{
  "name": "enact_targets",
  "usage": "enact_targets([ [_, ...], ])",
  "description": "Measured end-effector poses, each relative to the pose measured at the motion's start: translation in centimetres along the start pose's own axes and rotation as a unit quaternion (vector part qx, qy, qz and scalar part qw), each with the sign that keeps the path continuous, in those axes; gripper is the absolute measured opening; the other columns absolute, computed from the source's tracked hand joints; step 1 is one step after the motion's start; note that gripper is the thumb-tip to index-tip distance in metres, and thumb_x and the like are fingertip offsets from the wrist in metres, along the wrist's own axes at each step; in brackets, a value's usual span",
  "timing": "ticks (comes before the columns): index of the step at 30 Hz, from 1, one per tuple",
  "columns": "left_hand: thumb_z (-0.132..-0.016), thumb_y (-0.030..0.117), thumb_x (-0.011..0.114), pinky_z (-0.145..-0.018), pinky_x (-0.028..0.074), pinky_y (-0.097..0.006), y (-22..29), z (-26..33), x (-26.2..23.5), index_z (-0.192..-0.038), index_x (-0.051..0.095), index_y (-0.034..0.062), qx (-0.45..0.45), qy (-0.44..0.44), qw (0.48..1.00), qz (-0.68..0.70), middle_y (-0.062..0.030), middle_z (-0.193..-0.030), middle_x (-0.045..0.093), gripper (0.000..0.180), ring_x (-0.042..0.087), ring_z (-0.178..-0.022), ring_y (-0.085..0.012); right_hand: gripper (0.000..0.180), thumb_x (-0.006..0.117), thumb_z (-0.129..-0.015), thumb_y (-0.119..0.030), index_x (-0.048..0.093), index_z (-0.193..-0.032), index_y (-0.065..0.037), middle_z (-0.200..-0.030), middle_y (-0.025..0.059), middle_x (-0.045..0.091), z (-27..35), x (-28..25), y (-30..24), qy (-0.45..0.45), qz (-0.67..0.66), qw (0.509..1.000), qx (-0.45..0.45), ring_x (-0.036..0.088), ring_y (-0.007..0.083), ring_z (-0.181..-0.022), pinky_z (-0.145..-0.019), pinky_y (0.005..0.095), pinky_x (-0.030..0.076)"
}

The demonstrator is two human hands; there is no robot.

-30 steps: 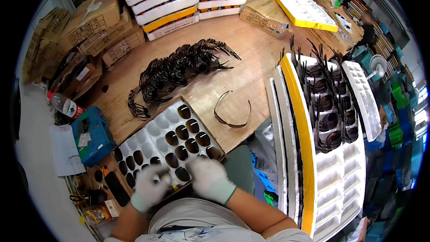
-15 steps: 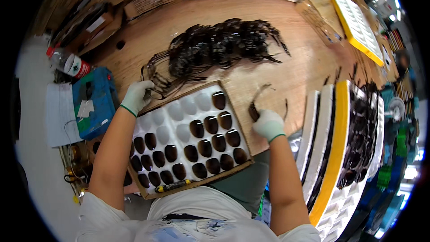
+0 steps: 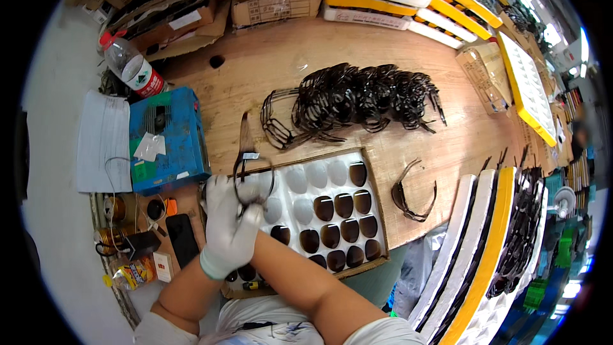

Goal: The person assembles sunglasses by inserting lenses into frames and placing the completed units into a foam tray. They repeatedly pick up lenses and frames, fit them together, and arrange the finished sunglasses in rows within the tray.

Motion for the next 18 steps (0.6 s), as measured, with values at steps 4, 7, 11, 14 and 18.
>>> enact_targets([
  [4,-0.094,0.009,0.06,-0.072,0.053,-0.037,-0.6,6.3,-0.5,-0.108,0.063,-0.0052,-0.108,0.002,0.982,0.152,-0.0174,-0.091,0.066,0.02,0.066,-0.078,-0.0299,0.042,0.075,-0.083,-0.031,0.062,-0.112,-0.003,-0.108,0.0155,0.061,1.3,-2.7,6.6,0.164,-0.642,0.732,0.16,0.06,0.034,-0.104,-0.092,0.0474,0.047],
  [7,-0.098,0.016,0.056,-0.069,0.053,-0.036,2.4,7.1,-1.1,-0.109,0.062,-0.0048,-0.055,-0.024,0.988,0.142,-0.0167,-0.087,0.067,0.025,0.065,-0.074,-0.0282,0.043,0.075,-0.08,-0.026,0.06,-0.111,0.0,-0.104,0.0162,0.059,0.7,-1.8,4.7,0.199,-0.652,0.696,0.223,0.058,0.0352,-0.101,-0.088,0.0479,0.046],
  [11,-0.091,0.009,0.061,-0.076,0.056,-0.039,3.6,10.0,-2.0,-0.105,0.066,-0.0046,-0.074,-0.013,0.984,0.161,-0.017,-0.09,0.071,0.021,0.07,-0.079,-0.0316,0.03,0.062,-0.083,-0.014,0.059,-0.108,0.002,-0.102,0.0184,0.059,-0.7,-2.0,2.8,0.206,-0.662,0.682,0.234,0.058,0.0343,-0.099,-0.083,0.0462,0.047],
  [14,-0.099,0.007,0.051,-0.082,0.057,-0.034,3.4,14.7,-3.9,-0.12,0.053,-0.0088,-0.063,-0.051,0.985,0.153,-0.0171,-0.105,0.07,0.026,0.07,-0.091,-0.0217,0.029,0.064,-0.084,-0.02,0.061,-0.111,-0.008,-0.104,0.009,0.061,2.0,-2.6,5.1,0.219,-0.674,0.652,0.269,0.061,0.0292,-0.101,-0.084,0.0444,0.046],
  [18,-0.102,0.008,0.051,-0.086,0.056,-0.033,6.8,16.6,-5.7,-0.123,0.053,-0.0108,-0.063,-0.127,0.978,0.15,-0.0199,-0.112,0.069,0.029,0.068,-0.098,-0.021,0.04,0.062,-0.082,-0.008,0.055,-0.121,-0.012,-0.105,0.0097,0.062,5.1,-4.9,4.9,0.246,-0.722,0.644,0.063,0.059,0.0303,-0.106,-0.088,0.0452,0.044],
])
Point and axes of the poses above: each hand's wrist, its own z-axis away from the middle knuckle, its own x-axis out of the palm, y = z × x, the point moved 9 cm from there along -z, towards the middle knuckle
